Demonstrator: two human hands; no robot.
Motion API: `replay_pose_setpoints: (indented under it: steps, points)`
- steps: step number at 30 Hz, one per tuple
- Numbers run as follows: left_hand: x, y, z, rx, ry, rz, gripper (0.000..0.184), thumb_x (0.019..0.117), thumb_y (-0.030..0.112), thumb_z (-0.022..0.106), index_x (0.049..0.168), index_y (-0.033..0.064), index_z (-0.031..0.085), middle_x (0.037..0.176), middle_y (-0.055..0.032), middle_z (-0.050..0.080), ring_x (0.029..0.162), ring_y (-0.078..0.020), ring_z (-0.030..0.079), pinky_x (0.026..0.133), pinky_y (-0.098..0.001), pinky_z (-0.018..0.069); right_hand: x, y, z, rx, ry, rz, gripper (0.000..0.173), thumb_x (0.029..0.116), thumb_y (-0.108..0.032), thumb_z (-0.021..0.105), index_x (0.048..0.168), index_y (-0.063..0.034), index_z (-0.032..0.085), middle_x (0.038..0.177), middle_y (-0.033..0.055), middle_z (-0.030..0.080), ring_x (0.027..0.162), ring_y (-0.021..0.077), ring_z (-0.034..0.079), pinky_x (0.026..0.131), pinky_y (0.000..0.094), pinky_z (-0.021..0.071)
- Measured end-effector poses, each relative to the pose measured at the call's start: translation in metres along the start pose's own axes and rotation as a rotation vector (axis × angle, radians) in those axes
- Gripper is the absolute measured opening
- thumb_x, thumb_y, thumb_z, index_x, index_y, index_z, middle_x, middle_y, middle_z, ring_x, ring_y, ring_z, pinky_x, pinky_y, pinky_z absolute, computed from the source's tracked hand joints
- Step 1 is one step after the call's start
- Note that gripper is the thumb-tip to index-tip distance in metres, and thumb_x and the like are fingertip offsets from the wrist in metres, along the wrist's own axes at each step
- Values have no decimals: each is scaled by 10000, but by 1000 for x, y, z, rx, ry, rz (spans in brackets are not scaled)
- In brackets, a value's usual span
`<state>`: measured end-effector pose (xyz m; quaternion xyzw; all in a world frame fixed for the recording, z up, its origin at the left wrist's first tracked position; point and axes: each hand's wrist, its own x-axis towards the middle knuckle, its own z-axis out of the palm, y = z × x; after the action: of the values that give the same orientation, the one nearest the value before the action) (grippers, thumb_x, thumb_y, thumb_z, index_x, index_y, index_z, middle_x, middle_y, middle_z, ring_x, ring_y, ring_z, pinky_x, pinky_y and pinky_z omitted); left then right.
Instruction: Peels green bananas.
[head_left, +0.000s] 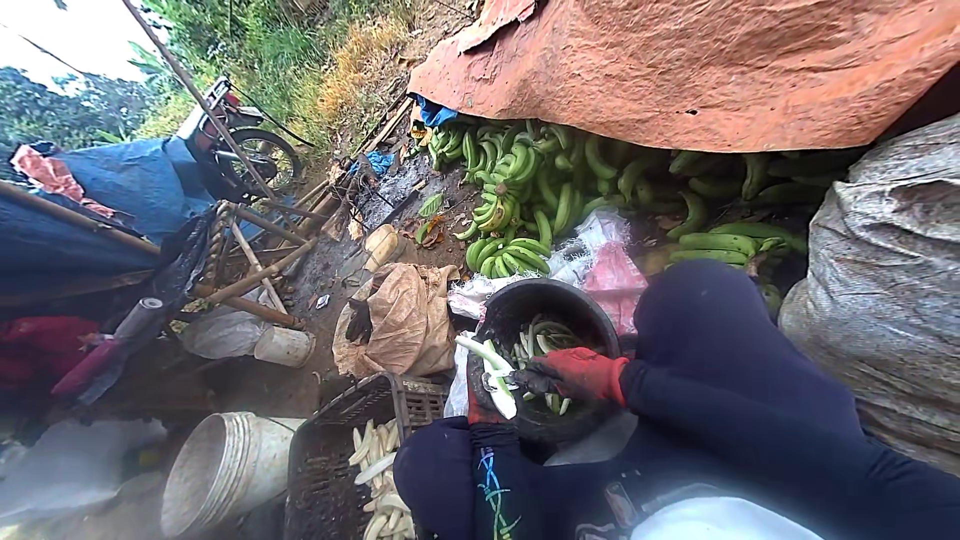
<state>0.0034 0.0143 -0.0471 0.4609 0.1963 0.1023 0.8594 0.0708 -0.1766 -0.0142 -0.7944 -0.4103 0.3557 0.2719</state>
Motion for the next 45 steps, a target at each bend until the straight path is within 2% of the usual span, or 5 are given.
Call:
replay_pose_setpoints:
  steps: [16,19,24,33,45]
  points:
    - [-10,1,11,724,115,-42,442,1111,158,375,1492,-63,396,1465,-239,500,1314,-226,526,1119,-356,418,22,-7,-36,-11,297,381,409,1055,-211,514,1433,-56,524,1342,257,610,1243,446,606,972,625,492]
    - [-9,-2,4,582,207,-33,377,1126,251,321,1357,16,504,1046,-113,651,831,-115,652,706,-279,572,23,3,-49,-3,357,405,376,1061,-249,522,1382,-62,573,1301,238,639,1223,422,624,972,610,497]
    - [-6,3,3,617,241,49,441,1128,238,296,1443,-26,456,1333,-183,578,1137,-150,591,980,-315,497,-1,9,-36,76,120,85,311,1074,-206,520,1318,-40,616,1178,248,679,1119,422,654,961,633,477]
    - [-10,4,1,169,30,-203,445,1124,377,247,1113,76,573,718,-51,634,525,-119,600,457,-265,522,17,9,-39,-107,349,338,407,1041,-228,549,1414,-66,568,1295,262,630,1181,455,631,946,620,504]
    - [-17,53,31,1135,397,20,369,1096,106,421,1325,-166,520,1281,-342,591,1212,-354,583,1083,-439,418,-19,24,-41,-234,-69,397,394,1041,-261,589,1324,12,607,1280,300,643,1225,492,607,957,691,461]
